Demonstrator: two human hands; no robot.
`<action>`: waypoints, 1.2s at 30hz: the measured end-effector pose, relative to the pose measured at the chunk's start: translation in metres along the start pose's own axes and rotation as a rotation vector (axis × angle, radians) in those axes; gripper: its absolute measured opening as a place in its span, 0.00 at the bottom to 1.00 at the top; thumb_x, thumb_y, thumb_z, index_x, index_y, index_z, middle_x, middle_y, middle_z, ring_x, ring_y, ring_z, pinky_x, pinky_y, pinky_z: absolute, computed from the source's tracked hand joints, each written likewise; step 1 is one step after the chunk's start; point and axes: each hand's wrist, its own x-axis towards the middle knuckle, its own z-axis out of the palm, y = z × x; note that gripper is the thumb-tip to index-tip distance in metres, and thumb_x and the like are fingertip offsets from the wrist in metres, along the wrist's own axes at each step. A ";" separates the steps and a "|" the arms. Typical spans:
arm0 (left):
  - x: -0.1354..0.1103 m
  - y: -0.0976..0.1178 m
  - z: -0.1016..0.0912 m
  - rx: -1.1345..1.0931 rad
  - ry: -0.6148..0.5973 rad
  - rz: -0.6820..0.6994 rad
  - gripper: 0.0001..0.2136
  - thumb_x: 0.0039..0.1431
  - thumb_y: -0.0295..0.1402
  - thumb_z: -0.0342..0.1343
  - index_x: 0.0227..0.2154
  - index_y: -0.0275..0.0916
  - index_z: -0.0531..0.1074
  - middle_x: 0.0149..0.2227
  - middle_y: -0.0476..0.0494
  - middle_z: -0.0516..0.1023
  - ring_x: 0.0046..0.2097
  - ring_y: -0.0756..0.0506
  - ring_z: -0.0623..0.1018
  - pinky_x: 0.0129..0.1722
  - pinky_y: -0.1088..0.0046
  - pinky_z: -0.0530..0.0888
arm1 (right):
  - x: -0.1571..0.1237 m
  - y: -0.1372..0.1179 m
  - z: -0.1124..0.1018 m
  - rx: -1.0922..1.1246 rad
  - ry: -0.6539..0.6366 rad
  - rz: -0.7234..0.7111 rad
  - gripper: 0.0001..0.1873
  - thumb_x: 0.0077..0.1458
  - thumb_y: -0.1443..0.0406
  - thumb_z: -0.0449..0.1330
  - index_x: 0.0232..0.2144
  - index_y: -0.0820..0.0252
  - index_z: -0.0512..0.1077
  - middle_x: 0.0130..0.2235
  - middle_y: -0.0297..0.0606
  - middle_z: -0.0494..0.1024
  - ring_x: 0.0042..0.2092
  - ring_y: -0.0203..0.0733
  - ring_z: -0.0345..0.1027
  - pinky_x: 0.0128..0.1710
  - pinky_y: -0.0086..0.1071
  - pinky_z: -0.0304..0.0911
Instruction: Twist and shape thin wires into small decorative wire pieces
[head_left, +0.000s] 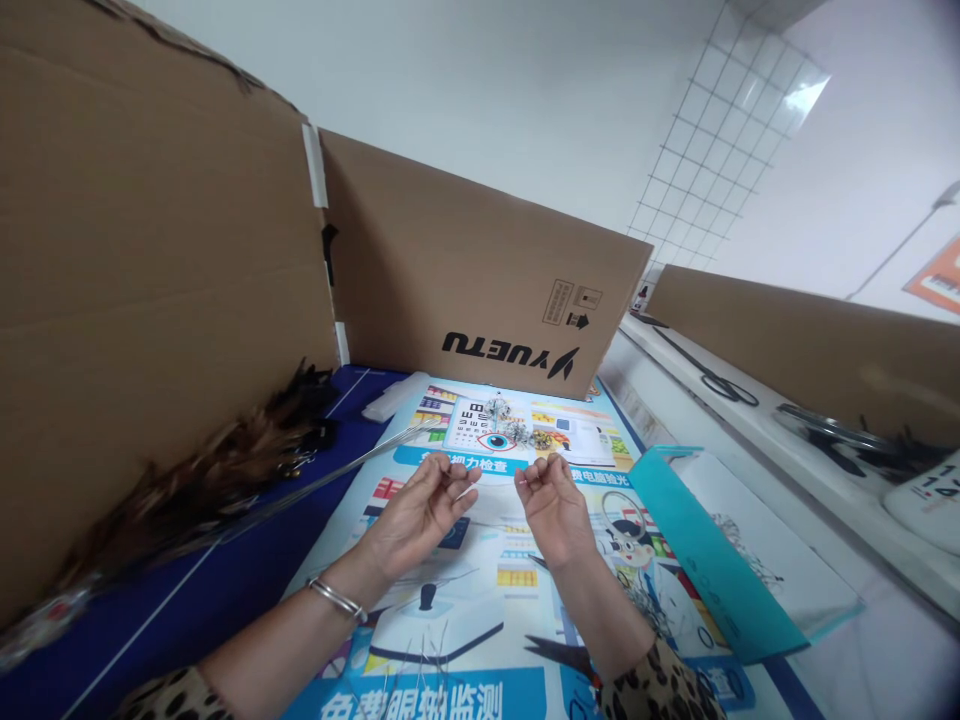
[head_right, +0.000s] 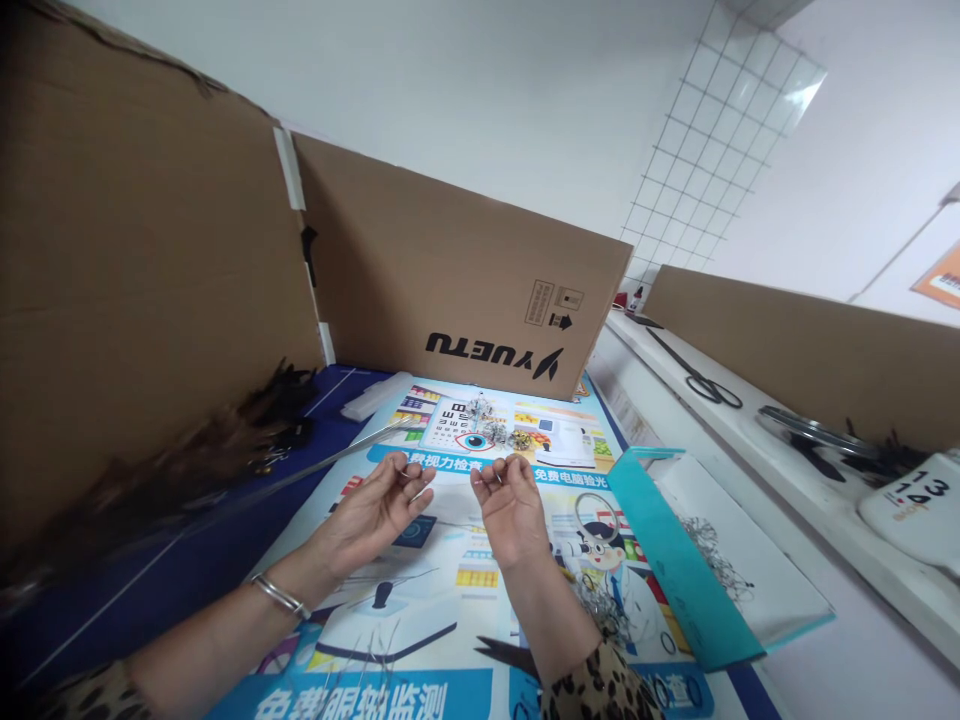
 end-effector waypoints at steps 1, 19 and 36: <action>0.000 0.000 0.000 0.015 -0.006 -0.006 0.06 0.53 0.32 0.59 0.30 0.40 0.67 0.31 0.49 0.72 0.42 0.45 0.75 0.39 0.68 0.75 | 0.000 -0.001 0.000 -0.006 -0.002 0.002 0.05 0.50 0.64 0.62 0.30 0.55 0.68 0.30 0.27 0.72 0.32 0.30 0.67 0.48 0.36 0.63; -0.007 0.000 -0.029 0.622 0.039 -0.026 0.08 0.55 0.36 0.55 0.27 0.37 0.70 0.25 0.47 0.71 0.28 0.50 0.70 0.31 0.77 0.66 | -0.006 0.025 -0.026 -0.800 -0.198 0.009 0.05 0.51 0.64 0.58 0.29 0.61 0.71 0.22 0.31 0.72 0.23 0.33 0.67 0.28 0.28 0.63; -0.014 -0.005 -0.038 0.903 -0.005 -0.197 0.06 0.52 0.34 0.58 0.28 0.36 0.74 0.20 0.46 0.73 0.22 0.51 0.68 0.21 0.79 0.62 | -0.012 0.035 -0.040 -1.341 -0.434 -0.141 0.10 0.52 0.69 0.52 0.30 0.57 0.73 0.25 0.30 0.73 0.27 0.33 0.66 0.29 0.25 0.59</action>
